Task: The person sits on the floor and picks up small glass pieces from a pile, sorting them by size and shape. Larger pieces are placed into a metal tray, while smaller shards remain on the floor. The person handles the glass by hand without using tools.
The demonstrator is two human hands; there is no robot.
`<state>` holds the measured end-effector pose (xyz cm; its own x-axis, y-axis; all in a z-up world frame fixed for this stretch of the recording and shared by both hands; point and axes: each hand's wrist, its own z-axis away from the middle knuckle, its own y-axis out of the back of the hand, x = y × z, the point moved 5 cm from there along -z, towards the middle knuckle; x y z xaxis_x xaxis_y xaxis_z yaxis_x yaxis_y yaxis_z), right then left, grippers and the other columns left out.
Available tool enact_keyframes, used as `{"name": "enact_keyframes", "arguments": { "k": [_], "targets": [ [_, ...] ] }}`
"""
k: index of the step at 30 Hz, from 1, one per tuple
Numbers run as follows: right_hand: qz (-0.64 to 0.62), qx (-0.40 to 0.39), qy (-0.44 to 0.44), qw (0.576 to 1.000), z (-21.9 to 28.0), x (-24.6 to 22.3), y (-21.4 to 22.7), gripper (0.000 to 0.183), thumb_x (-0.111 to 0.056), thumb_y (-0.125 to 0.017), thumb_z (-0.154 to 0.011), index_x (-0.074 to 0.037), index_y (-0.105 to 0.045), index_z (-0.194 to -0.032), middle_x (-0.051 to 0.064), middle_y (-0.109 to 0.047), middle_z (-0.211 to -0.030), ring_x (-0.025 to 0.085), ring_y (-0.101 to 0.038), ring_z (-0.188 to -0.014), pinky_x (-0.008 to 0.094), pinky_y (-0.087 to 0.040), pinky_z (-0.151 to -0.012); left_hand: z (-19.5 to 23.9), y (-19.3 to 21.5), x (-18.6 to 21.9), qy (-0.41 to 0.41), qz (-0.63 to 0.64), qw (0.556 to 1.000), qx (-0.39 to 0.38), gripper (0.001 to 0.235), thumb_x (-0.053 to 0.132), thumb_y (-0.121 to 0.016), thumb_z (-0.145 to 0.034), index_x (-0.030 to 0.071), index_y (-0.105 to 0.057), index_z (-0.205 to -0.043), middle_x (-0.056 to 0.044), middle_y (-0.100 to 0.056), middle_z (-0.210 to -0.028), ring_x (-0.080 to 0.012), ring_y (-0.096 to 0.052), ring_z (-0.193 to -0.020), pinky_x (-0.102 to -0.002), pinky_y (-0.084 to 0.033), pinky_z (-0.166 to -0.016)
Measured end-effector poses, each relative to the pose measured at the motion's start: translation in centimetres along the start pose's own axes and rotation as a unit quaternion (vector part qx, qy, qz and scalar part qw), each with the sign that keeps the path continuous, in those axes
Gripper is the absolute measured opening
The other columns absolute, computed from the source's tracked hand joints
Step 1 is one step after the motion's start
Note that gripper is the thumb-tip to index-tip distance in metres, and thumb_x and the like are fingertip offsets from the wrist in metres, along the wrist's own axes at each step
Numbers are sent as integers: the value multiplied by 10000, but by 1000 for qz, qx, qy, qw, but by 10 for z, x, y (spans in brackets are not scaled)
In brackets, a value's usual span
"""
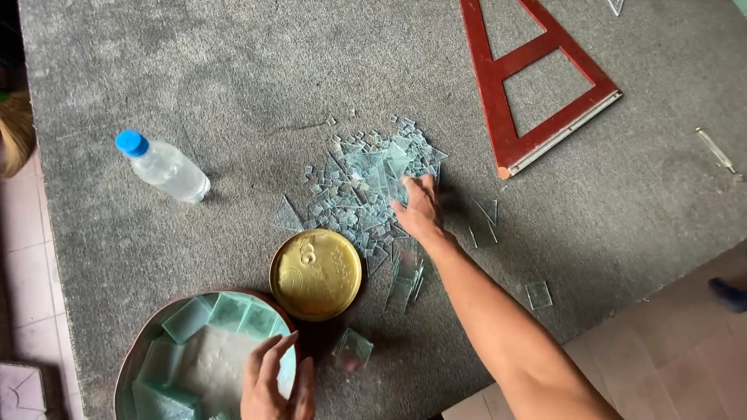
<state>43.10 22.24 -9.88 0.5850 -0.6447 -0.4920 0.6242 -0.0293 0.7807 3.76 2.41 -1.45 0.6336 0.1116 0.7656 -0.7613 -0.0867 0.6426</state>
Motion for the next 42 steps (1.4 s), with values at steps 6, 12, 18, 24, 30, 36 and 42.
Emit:
{"name": "enact_keyframes", "arguments": {
  "k": [6,12,18,24,30,36,42],
  "targets": [
    [37,-18,92,995,3,45,-11,514,-290,-936,-785,-198,-529,-1086,19,-444,-1360,253,-585,-1247,474,-626,-1030,-55,-65,81,-12,63,992,-111,404,296,-797,-904,181,-807,-1291,-60,-771,-1267,-257,-770,-1190,-376,-570,-1058],
    [-31,-55,104,993,36,74,36,281,-93,-757,-1042,-245,-567,-1182,-14,-815,-1071,177,-661,-660,341,-438,-503,-147,-182,123,-33,6,982,-183,365,155,-676,-1010,103,-769,-1359,-110,-815,-1279,-284,-765,-1165,-473,-634,-979],
    [-159,30,58,985,9,130,83,149,-263,-868,-936,-191,-807,-1051,88,-845,-887,230,-748,-752,376,-582,-703,-279,-296,149,-155,-113,976,-106,381,-55,-599,-984,115,-777,-1275,-136,-702,-1144,-329,-690,-1106,-433,-535,-1010],
    [-187,30,29,982,-5,136,101,116,-243,-868,-946,-160,-828,-1015,88,-835,-797,203,-752,-712,345,-601,-677,-339,-345,94,-67,-412,879,-232,575,166,-735,-991,281,-645,-1547,-65,-596,-1486,-291,-589,-1394,-499,-514,-1122],
    [-195,12,49,980,-17,118,67,173,-284,-871,-963,-136,-831,-1044,118,-840,-825,260,-814,-738,387,-633,-684,-319,-279,64,-2,-219,944,-245,246,353,-886,-912,228,-785,-1099,-135,-818,-1033,-440,-803,-1058,-579,-637,-942],
    [-197,-41,115,973,5,75,65,163,-245,-763,-1056,-83,-784,-1066,175,-822,-822,332,-800,-721,474,-654,-719,-282,-198,76,78,-105,974,-184,233,332,-782,-965,234,-840,-1168,-159,-834,-1039,-463,-796,-1044,-605,-620,-960],
    [-202,-72,133,968,2,86,41,153,-247,-785,-1050,-96,-778,-1073,166,-804,-827,297,-799,-709,442,-652,-709,-250,-160,53,209,269,935,-104,279,63,-667,-1050,4,-694,-1322,-188,-748,-1023,-256,-758,-921,-342,-608,-766]
  ]
}}
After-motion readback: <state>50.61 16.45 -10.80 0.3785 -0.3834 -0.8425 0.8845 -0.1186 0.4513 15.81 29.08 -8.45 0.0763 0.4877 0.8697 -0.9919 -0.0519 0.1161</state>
